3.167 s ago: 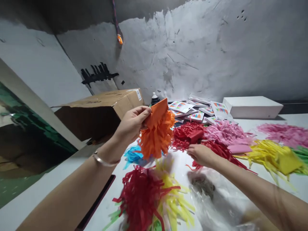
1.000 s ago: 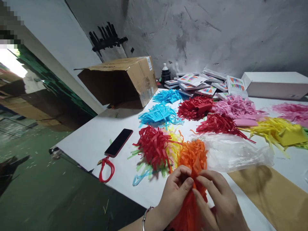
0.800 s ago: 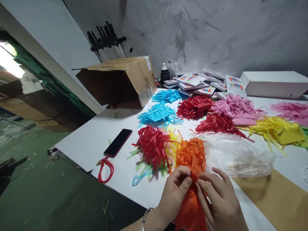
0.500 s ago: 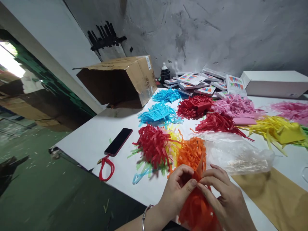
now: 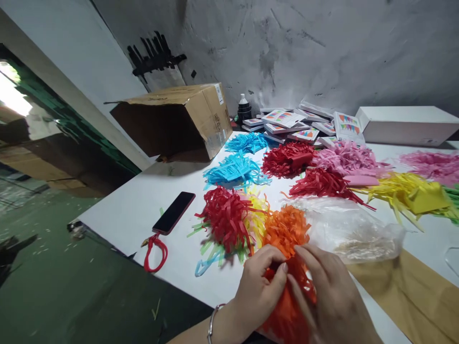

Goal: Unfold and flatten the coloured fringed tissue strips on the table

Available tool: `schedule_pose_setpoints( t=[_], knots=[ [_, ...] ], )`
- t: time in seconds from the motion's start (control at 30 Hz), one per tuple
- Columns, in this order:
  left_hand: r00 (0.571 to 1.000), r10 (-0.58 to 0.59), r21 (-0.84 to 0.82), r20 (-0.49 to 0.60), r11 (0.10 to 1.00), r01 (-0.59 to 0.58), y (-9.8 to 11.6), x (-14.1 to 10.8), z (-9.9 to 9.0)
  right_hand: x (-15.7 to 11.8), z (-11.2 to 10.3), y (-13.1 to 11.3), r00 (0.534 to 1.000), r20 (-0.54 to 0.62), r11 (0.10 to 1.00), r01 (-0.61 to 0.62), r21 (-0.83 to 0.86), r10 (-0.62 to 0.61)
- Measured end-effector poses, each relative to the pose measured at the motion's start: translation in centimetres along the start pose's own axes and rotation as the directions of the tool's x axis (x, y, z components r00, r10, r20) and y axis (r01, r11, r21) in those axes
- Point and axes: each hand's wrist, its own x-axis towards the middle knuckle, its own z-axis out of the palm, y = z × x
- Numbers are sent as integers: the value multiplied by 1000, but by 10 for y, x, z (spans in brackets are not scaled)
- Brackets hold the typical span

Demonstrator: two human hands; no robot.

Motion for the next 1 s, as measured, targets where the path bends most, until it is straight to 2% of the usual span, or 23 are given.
schedule_pose_setpoints(
  t=[0.1,0.17,0.23,0.3,0.37,0.43,0.53,0.63,0.73,0.83,0.9,1.0],
  knots=[
    [996,84,81,39,993,-87,1,0,0,-2,6,0,999,5,996,45,-73,-45],
    [989,131,156,72,978,-141,-1,1,-4,-4,4,5,1000,19,1000,-1,-5,1],
    [975,195,243,104,946,-215,-1,5,-10,-3,-1,12,992,102,989,-81,126,68],
    [940,316,338,128,877,-341,2,9,-17,1,-7,17,971,188,952,-191,239,147],
    [882,428,408,197,782,-471,7,14,-22,7,-11,18,948,223,910,-287,298,226],
    [839,460,414,290,730,-544,13,17,-25,14,-13,16,932,238,875,-345,341,274],
    [841,419,375,342,760,-531,16,19,-23,19,-13,11,934,250,846,-341,409,256],
    [846,443,404,299,744,-532,13,17,-22,17,-14,12,947,181,866,-317,386,265],
    [816,522,413,246,706,-576,12,14,-28,8,-17,20,957,46,916,-287,281,286],
    [817,563,291,123,767,-572,21,8,-43,-2,-26,34,932,-77,928,-340,152,354],
    [825,565,149,9,815,-560,28,2,-57,-10,-33,45,869,-137,880,-470,70,475],
    [856,478,-58,-198,866,-497,36,-4,-79,-26,-41,67,713,-194,733,-677,62,674]
  ],
)
